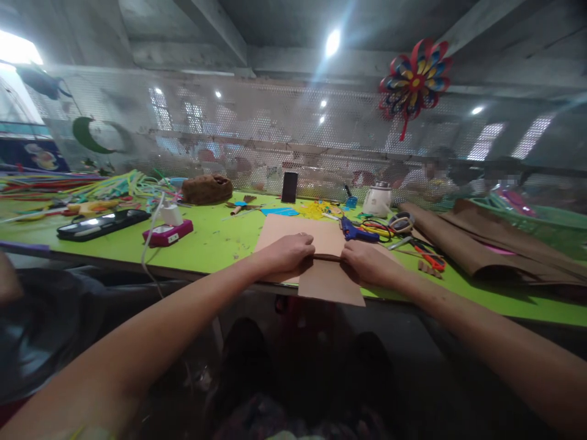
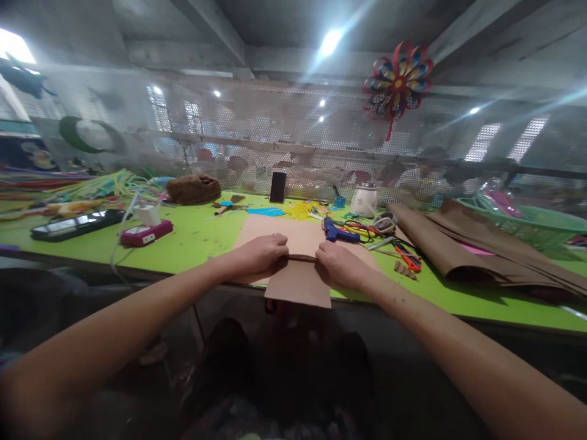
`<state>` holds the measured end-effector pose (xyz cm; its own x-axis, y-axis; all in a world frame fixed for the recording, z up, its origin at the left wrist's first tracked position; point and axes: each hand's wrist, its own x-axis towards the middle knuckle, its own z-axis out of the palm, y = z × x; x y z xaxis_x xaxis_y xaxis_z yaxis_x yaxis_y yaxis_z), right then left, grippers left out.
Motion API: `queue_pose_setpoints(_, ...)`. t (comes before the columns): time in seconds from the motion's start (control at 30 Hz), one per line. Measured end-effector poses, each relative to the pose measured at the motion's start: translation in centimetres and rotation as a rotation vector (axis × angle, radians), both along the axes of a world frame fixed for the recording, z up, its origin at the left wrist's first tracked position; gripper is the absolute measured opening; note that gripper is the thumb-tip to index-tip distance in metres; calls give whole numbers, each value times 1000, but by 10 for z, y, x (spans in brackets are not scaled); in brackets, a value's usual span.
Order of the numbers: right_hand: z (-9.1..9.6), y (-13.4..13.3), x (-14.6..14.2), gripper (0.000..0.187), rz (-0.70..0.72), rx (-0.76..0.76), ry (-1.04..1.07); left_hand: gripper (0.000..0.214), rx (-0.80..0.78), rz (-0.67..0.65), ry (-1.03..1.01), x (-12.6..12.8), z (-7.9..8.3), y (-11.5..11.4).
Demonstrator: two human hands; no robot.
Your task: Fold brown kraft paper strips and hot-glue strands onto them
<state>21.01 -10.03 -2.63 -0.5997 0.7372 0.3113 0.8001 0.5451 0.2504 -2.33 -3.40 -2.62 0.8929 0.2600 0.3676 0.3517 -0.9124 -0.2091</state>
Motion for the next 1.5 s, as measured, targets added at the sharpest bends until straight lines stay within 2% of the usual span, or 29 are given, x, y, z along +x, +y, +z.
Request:
queue_pose_setpoints(0.07, 3, -4, -2, 14, -5, 27, -29, 18, 3, -21, 9, -1, 4, -4)
queue_pose_setpoints(0.13, 3, -7, -4, 13, -12, 54, -39, 18, -78, -8, 12, 2, 13, -3)
queue_pose_setpoints(0.23, -1, -6, -4, 14, -9, 113, -21, 19, -342, 86, -39, 15, 28, 9)
queue_pose_setpoints(0.33, -9, -4, -2, 16, 34, 208, 2, 32, -644, 163, -101, 32, 39, 21)
queue_pose_setpoints(0.47, -18, -3, 3, 17, 64, 277, 33, 41, -935, 171, -43, 41, 38, 24)
queue_pose_setpoints(0.57, -19, -4, 5, 16, 64, 280, 71, 42, -1068, 150, -64, 38, 34, 18)
queue_pose_setpoints(0.7, -16, -5, 4, 17, 70, 255, 90, 44, -1060, 112, -88, 34, 29, 11)
queue_pose_setpoints(0.87, -17, -3, 2, 19, 57, 240, 96, 46, -997, 59, -4, 33, 21, 13)
queue_pose_setpoints(0.97, -17, -1, 3, 16, 96, 197, 190, 42, -942, 28, -7, 32, 18, 14)
queue_pose_setpoints(1.07, -11, 3, 5, 15, 143, 75, 436, 40, -923, -8, -21, 30, 18, 13)
queue_pose_setpoints(1.17, 0, 11, 3, 24, 77, -121, 621, 41, -927, -31, -26, 30, 17, 13)
queue_pose_setpoints(1.3, 13, 25, -1, 36, 44, -485, 511, 41, -892, -52, -40, 31, 14, 15)
queue_pose_setpoints(1.5, 13, 30, -2, 40, 86, -607, 544, 41, -881, -39, -39, 27, 11, 14)
